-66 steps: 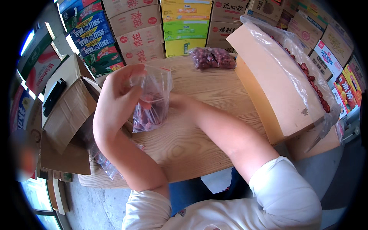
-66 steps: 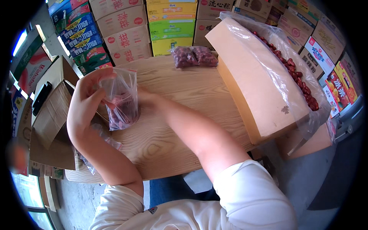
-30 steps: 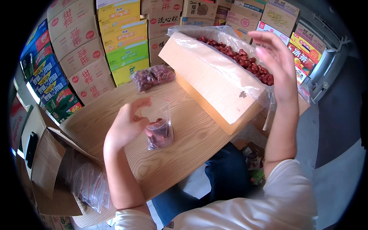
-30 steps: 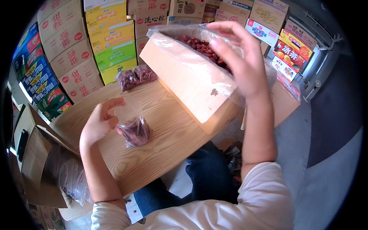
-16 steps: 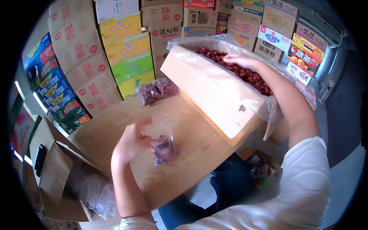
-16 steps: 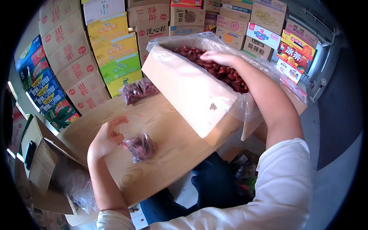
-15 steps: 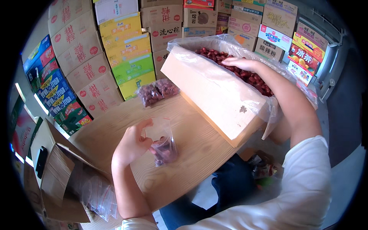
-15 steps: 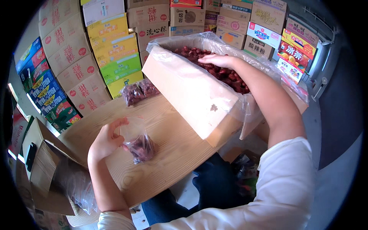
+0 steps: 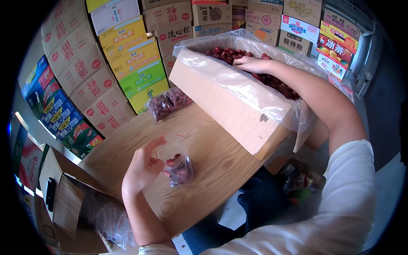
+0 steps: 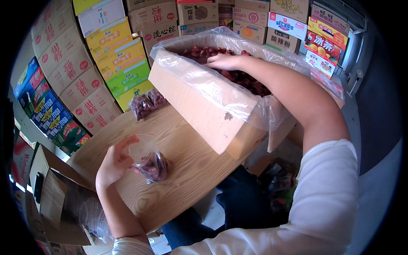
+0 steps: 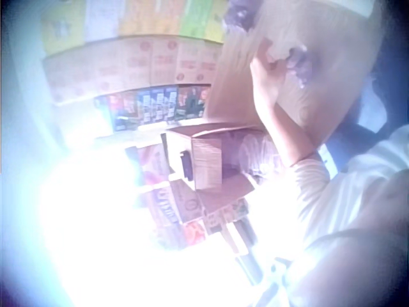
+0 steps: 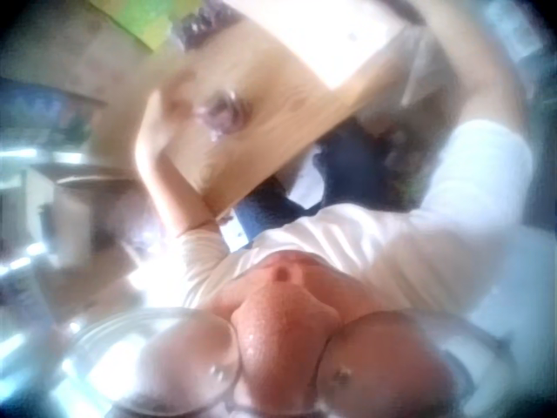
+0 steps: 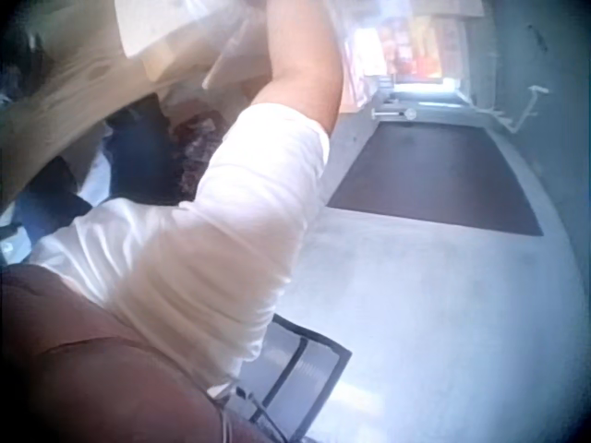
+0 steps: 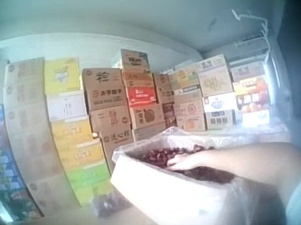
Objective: The person repeatedly scoops dried red dates from a large box into small ziplock bags, seals each bag, and places it on the table. The process is repeated multiple times throughout the clip.
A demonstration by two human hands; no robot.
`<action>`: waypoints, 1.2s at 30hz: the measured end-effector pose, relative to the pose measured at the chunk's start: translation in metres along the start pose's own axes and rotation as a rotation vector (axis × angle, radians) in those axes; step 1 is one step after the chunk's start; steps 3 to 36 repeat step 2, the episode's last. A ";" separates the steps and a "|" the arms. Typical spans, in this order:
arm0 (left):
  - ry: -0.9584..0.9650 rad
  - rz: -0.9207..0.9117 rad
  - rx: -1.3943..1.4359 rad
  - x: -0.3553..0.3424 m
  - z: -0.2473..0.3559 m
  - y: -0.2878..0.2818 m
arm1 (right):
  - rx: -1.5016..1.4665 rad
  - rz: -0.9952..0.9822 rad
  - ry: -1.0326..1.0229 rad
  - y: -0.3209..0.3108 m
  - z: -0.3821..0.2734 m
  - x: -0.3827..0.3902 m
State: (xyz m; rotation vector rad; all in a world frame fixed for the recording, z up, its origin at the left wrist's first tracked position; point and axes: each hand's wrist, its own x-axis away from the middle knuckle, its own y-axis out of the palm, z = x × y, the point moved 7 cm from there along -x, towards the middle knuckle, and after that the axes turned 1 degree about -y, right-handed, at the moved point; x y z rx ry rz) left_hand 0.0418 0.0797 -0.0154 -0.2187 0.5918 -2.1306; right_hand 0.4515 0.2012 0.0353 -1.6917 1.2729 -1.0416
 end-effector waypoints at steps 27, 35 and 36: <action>-0.004 -0.005 -0.004 0.000 0.000 0.000 | -0.081 -0.044 -0.061 0.008 -0.003 -0.004; -0.004 -0.005 -0.004 0.000 0.000 0.000 | -0.081 -0.044 -0.061 0.008 -0.003 -0.004; -0.004 -0.005 -0.004 0.000 0.000 0.000 | -0.081 -0.044 -0.061 0.008 -0.003 -0.004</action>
